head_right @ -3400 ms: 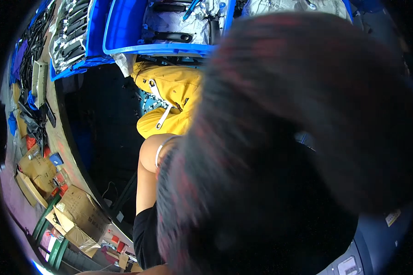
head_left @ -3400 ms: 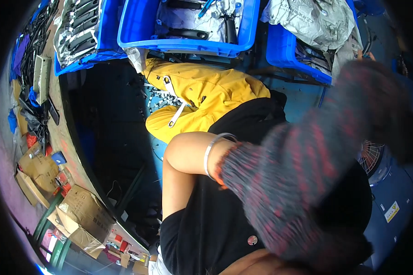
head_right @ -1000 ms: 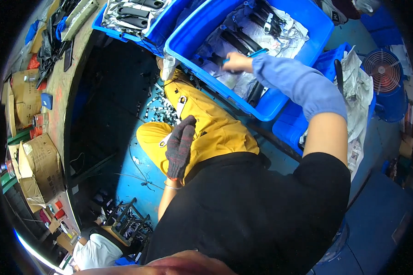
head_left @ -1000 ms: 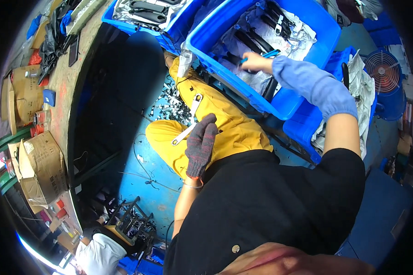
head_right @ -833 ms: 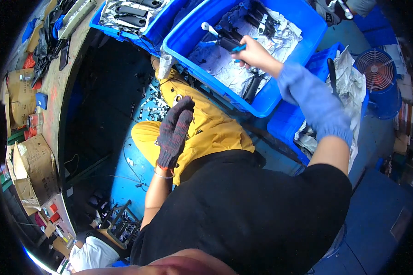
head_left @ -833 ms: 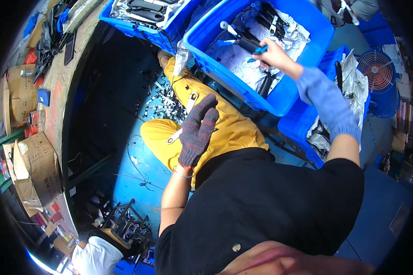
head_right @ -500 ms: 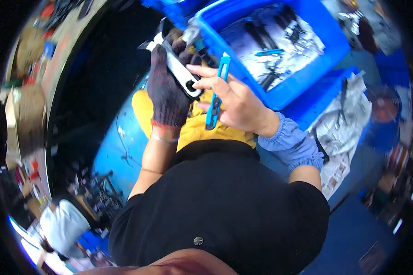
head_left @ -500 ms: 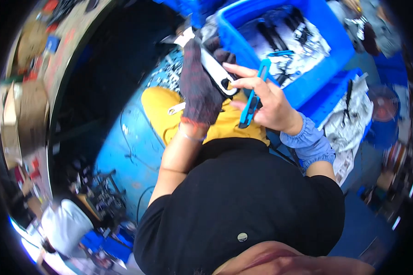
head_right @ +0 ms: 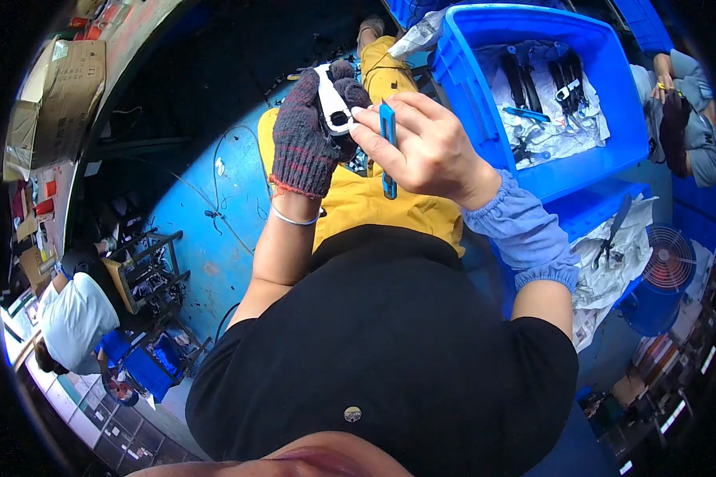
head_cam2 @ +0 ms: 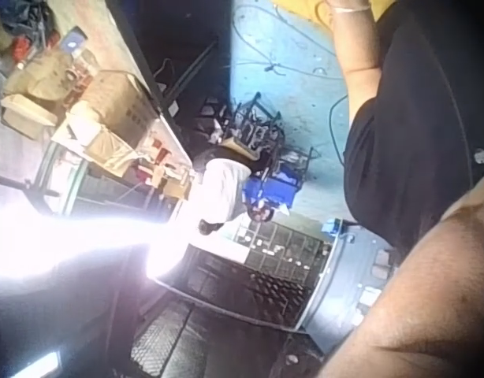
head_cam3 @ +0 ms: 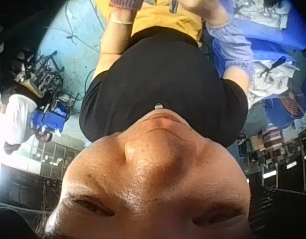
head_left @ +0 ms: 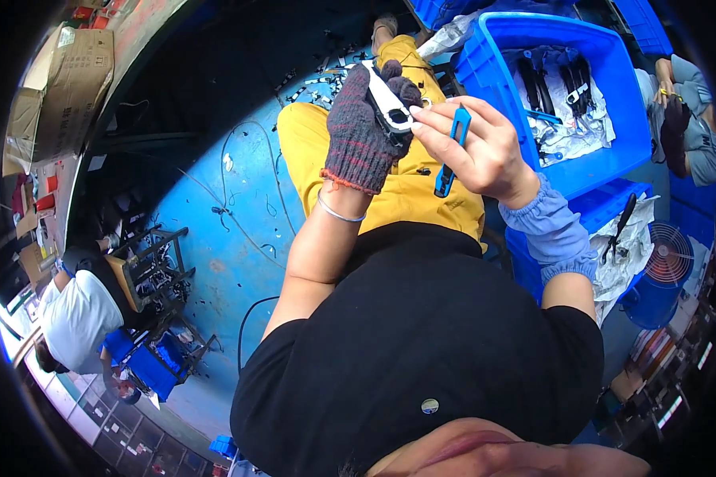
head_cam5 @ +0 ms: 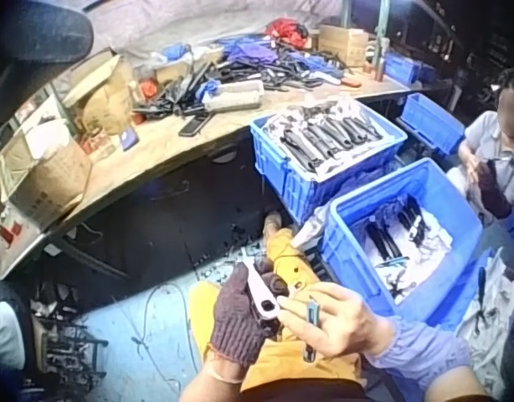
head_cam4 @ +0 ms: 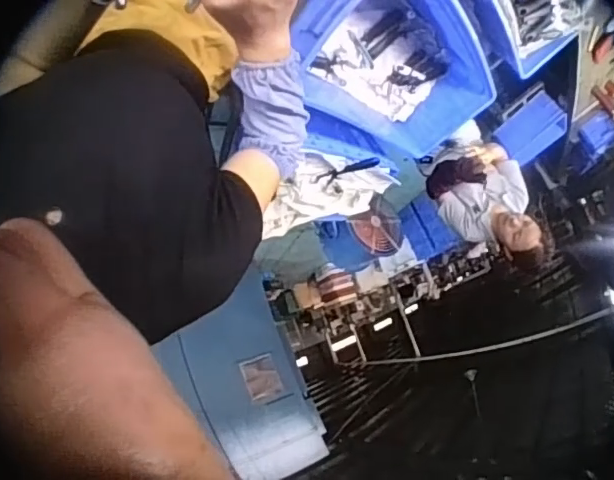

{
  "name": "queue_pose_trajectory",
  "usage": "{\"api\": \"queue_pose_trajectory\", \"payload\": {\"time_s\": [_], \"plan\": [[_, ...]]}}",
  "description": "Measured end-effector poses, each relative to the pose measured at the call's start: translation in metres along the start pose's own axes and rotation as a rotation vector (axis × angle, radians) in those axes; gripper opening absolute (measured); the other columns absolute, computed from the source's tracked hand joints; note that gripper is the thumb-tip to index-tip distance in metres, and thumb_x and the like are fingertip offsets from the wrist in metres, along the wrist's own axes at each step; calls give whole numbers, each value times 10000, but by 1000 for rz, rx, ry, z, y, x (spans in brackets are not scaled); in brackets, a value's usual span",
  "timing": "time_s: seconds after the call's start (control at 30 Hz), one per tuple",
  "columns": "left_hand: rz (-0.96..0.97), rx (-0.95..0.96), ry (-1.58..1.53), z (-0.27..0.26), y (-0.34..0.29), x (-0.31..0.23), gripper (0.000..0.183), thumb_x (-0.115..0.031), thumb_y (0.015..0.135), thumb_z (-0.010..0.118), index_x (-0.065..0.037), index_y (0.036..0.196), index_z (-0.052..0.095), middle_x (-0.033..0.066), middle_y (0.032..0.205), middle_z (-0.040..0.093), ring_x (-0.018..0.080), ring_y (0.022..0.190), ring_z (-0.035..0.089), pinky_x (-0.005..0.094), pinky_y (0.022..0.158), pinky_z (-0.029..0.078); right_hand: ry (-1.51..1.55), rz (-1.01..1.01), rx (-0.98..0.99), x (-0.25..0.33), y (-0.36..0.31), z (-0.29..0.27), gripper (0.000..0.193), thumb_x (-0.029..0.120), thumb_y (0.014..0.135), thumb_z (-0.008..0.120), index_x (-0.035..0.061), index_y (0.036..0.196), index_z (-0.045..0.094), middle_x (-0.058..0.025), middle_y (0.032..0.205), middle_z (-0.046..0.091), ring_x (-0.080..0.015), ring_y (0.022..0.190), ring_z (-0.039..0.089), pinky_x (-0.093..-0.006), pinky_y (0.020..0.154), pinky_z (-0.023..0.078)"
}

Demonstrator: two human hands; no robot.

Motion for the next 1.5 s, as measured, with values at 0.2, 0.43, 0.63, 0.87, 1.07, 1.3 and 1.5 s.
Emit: {"api": "queue_pose_trajectory", "payload": {"time_s": [0.2, 0.43, 0.63, 0.87, 1.07, 1.3, 1.5], "plan": [[-10, 9, 206, 10, -1, 1, 430, -338, 963, 501, 59, 1124, 545, 195, 986, 639, 302, 885, 646, 392, 788, 557, -78, 9, -28, 4, -4, 1, 191, 70, 722, 626, 27, 908, 640, -97, 921, 685, -216, 794, 653, -356, 730, 537], [-49, 109, 182, 3, -9, -4, 344, -273, 994, 420, -52, 1248, 487, 188, 1164, 602, 320, 1035, 610, 439, 886, 521, 297, 432, -90, -20, 6, 1, 231, 34, 748, 669, 73, 968, 614, -29, 706, 647, -215, 603, 654, -286, 521, 500], [145, -24, 425, -15, -9, -16, 377, -275, 937, 546, -43, 1232, 510, 154, 1093, 645, 271, 975, 643, 330, 829, 531, 434, 206, -25, -18, 7, 9, 214, 105, 764, 720, 80, 960, 638, -76, 939, 703, -238, 723, 677, -332, 611, 540], [514, 164, 1115, -16, -10, -10, 442, -234, 829, 675, -32, 1202, 546, 108, 1033, 674, 233, 894, 664, 297, 790, 528, 275, 75, -60, -17, 2, 10, 252, 88, 743, 721, 107, 993, 691, -59, 985, 706, -212, 749, 667, -303, 602, 536], [211, 80, 438, -24, -2, 6, 353, -301, 967, 490, -37, 1195, 538, 129, 1009, 666, 237, 869, 655, 300, 736, 542, 119, -24, -16, -12, 2, 0, 316, 83, 696, 636, 88, 1007, 690, -73, 1009, 696, -176, 739, 649, -278, 608, 532], [302, -4, 916, -35, -3, 8, 369, -170, 843, 641, -26, 1166, 536, 101, 1004, 675, 212, 919, 656, 289, 786, 523, 19, -149, 28, -9, 3, 5, 238, 87, 719, 632, 51, 952, 660, -113, 926, 691, -161, 678, 623, -264, 600, 517], [124, 72, 805, -11, -20, 10, 291, -174, 917, 533, -17, 1162, 546, 107, 983, 654, 203, 871, 660, 292, 724, 539, 238, 124, 9, -22, -7, 22, 226, 80, 703, 655, 97, 928, 649, -49, 664, 576, -158, 568, 573, -298, 475, 465]]}}
Point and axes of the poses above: each hand's wrist, its own y-axis towards the middle knuckle, its own z-axis out of the palm, x = y × z, the point moved 1 cm from there along y, towards the middle knuckle
